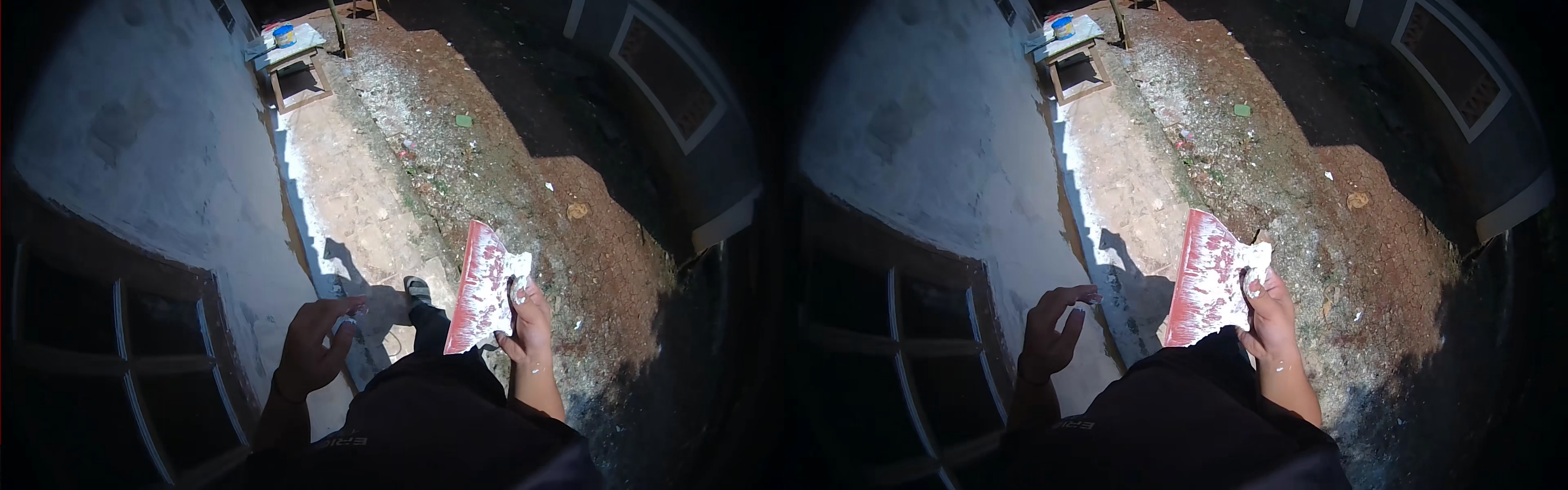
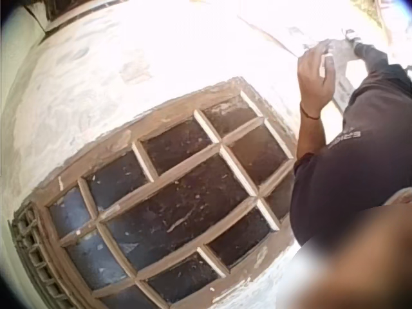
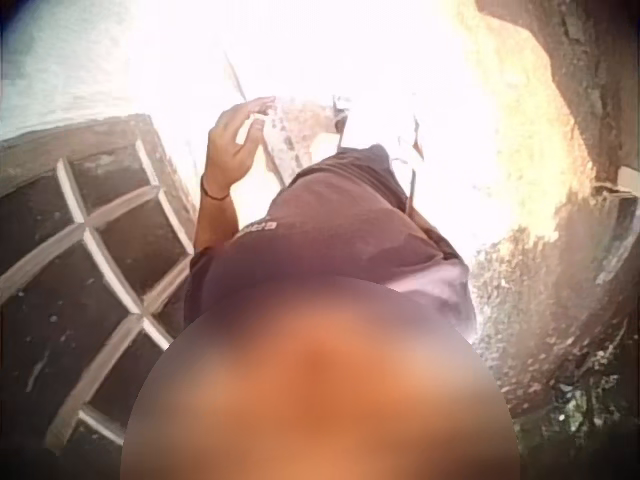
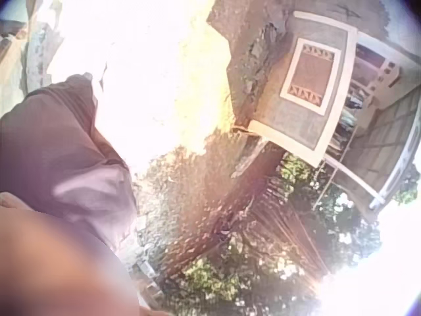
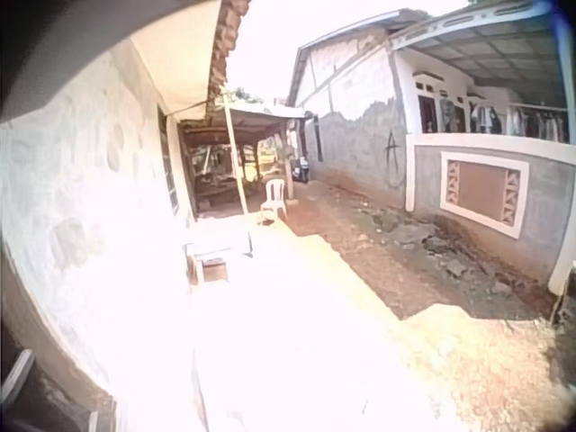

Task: The person applies wall filler to an exterior concrete wall using a putty knife scraper, taking the filler from a filler tray and a putty bucket.

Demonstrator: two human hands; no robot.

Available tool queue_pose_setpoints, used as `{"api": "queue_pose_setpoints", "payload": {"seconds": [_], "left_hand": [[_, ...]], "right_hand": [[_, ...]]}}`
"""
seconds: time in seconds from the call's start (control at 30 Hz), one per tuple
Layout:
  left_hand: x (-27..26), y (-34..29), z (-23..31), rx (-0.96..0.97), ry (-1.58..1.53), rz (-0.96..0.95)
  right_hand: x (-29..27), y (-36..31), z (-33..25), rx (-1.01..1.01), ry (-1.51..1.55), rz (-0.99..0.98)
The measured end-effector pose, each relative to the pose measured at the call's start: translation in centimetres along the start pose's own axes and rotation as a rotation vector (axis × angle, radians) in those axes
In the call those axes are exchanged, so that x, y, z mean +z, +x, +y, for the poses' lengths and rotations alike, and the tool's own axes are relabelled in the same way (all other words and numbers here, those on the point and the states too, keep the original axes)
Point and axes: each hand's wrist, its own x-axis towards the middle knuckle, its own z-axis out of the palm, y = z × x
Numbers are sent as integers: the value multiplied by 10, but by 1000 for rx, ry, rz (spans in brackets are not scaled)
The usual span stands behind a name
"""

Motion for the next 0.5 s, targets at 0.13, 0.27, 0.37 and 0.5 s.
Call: {"api": "queue_pose_setpoints", "payload": {"seconds": [0.13,0.27,0.37,0.5], "left_hand": [[-31,106,-87,-146,68,85],[-107,174,-151,-394,-24,240],[-141,219,-242,-557,-125,576],[-184,313,-372,-637,-203,650]], "right_hand": [[38,211,13,158,-172,-95],[119,397,29,279,-209,-130],[156,528,55,325,-235,-207],[177,683,106,268,-321,-137]]}}
